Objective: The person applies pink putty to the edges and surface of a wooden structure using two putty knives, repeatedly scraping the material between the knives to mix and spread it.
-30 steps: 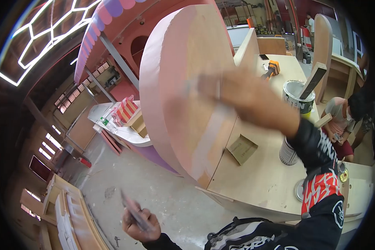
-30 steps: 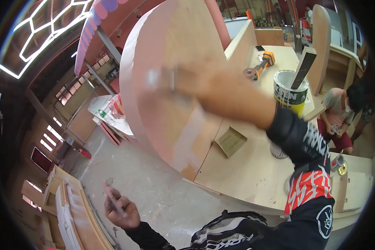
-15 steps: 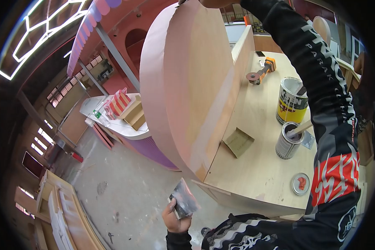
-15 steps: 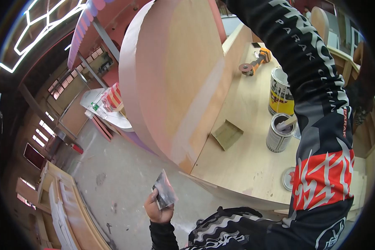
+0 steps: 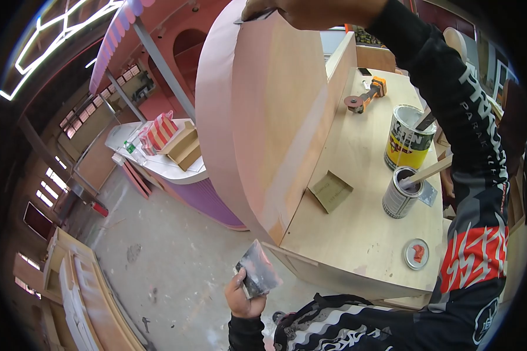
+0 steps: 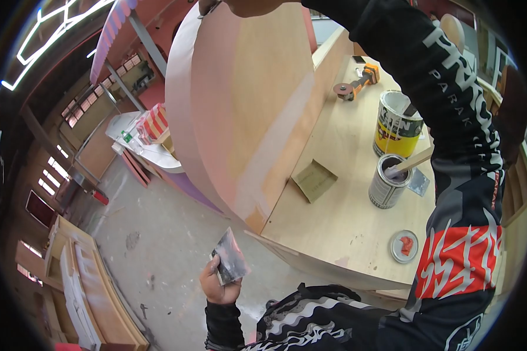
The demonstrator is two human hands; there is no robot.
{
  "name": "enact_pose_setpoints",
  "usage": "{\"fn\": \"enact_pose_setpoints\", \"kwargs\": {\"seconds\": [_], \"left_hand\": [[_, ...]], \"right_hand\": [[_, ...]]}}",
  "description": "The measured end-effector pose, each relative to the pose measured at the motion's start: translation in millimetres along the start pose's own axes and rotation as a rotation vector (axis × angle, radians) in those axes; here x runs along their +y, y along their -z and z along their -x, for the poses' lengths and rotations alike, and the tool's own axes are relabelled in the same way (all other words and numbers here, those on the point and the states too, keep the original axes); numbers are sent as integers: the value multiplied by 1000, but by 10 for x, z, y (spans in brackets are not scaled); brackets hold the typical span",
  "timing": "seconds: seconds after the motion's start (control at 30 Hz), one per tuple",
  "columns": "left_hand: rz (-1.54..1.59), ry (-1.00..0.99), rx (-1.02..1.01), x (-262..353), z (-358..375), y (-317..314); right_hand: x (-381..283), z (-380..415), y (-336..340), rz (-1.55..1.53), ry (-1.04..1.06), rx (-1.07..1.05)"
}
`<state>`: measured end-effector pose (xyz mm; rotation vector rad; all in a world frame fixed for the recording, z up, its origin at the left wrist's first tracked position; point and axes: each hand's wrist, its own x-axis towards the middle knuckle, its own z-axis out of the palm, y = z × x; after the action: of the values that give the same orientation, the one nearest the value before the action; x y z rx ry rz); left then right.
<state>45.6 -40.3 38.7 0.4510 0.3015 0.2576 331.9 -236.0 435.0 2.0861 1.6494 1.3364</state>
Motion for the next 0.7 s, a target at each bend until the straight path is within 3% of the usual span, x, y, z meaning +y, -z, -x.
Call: {"fn": "enact_pose_setpoints", "kwargs": {"seconds": [0.3,0.37,0.4,0.43,0.5,0.53,0.6,0.67,0.7], "left_hand": [[-18,31,-52,-15,-13,-18],[-74,-1,59,-35,11,-171],[-74,-4,55,-46,25,-192],[-28,-17,13,-62,30,-207],[5,-30,-36,-62,42,-279],[82,-30,-84,-78,45,-344],[155,-29,-135,-124,61,-465],[611,100,-387,-146,79,-554],[373,57,-436,-66,69,-512]], "right_hand": [[-463,183,193,-1,182,47],[-569,208,145,-3,204,29],[-671,231,-32,32,232,172],[-784,312,-100,-14,228,145],[-1183,564,-61,-191,284,202],[-1439,681,-159,-327,279,335],[-1839,942,-174,-753,344,301],[-2096,1173,-251,-1007,391,274],[-2182,1290,-321,-1039,399,235]]}}
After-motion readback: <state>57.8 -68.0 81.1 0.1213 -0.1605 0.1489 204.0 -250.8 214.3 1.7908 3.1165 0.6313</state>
